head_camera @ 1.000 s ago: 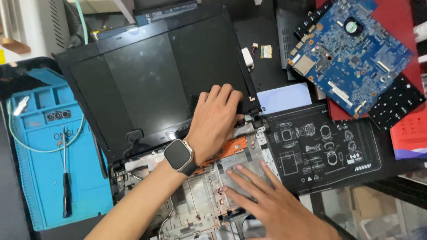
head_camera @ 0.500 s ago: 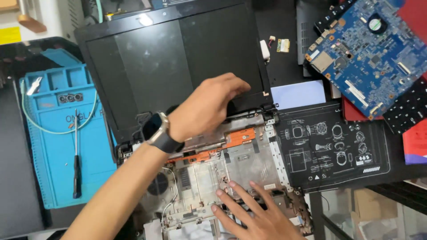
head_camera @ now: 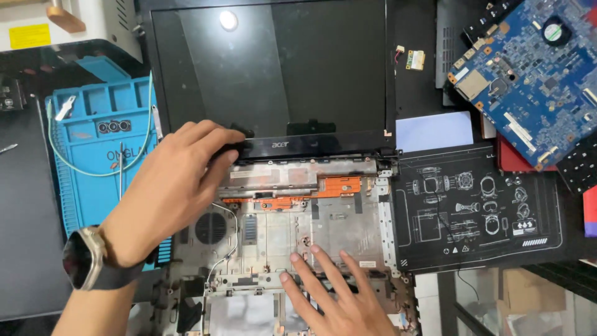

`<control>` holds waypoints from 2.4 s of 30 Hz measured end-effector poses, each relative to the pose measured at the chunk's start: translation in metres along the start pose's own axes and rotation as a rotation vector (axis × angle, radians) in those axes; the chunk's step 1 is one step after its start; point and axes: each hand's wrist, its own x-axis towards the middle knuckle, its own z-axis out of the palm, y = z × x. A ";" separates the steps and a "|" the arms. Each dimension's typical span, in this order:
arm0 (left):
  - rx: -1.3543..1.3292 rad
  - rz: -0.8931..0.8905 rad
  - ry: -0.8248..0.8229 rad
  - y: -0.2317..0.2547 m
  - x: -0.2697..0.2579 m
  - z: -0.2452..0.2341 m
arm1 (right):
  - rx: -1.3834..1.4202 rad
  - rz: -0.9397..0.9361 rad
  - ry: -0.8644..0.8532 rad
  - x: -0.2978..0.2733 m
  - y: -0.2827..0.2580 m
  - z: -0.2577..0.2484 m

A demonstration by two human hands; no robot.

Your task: The person works on the internal components of a disassembled laptop, connecting cables near the screen hinge and manipulating the display assembly. They use a screwdriver to tighten screws on the laptop's frame and handle various internal parts.

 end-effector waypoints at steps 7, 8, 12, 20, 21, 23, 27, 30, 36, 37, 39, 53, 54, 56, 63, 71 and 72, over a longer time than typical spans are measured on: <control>0.131 0.048 0.094 -0.002 -0.004 -0.007 | 0.008 -0.002 -0.023 0.005 0.002 0.002; 0.155 0.002 0.146 -0.004 -0.004 -0.013 | 0.013 0.004 -0.031 0.006 0.001 -0.001; 0.094 -0.060 0.247 -0.016 -0.027 -0.026 | 0.033 0.000 -0.032 0.004 0.005 0.003; 0.120 -0.357 0.382 -0.051 -0.080 -0.014 | 0.008 -0.013 -0.001 0.006 0.009 0.006; 0.118 -0.355 0.382 -0.049 -0.081 -0.011 | 0.005 -0.011 0.000 0.007 0.009 0.005; 0.067 -0.335 0.384 -0.044 -0.082 -0.003 | 0.010 -0.018 -0.037 0.007 0.008 0.001; 0.100 -0.228 0.315 -0.011 -0.058 0.006 | 0.025 -0.018 -0.035 0.007 0.007 -0.001; 0.081 -0.100 0.234 0.010 -0.040 0.013 | 0.038 -0.034 -0.027 0.008 0.008 -0.004; 0.170 0.059 0.085 0.031 -0.020 0.034 | -0.043 -0.044 -0.016 0.009 0.008 -0.008; 0.177 0.094 0.068 0.033 -0.018 0.039 | -0.003 -0.045 -0.011 0.008 0.008 -0.006; 0.178 0.133 0.044 0.039 -0.014 0.047 | 0.038 -0.036 -0.009 0.006 0.007 -0.007; 0.219 0.282 -0.062 0.070 0.012 0.099 | 0.118 -0.028 0.033 0.009 0.006 -0.010; 0.218 0.284 -0.066 0.071 0.014 0.101 | 0.120 -0.025 0.033 0.007 0.006 -0.009; 0.221 0.308 -0.067 0.072 0.017 0.105 | 0.089 -0.051 0.026 0.006 0.007 -0.006; 0.114 0.283 0.017 0.072 0.047 0.105 | 0.134 -0.055 0.045 0.008 0.008 -0.012; 0.084 0.261 0.155 0.072 0.071 0.120 | 0.184 -0.050 0.030 0.008 0.007 -0.013; 0.084 0.261 0.154 0.073 0.071 0.121 | 0.185 -0.049 0.030 0.007 0.007 -0.012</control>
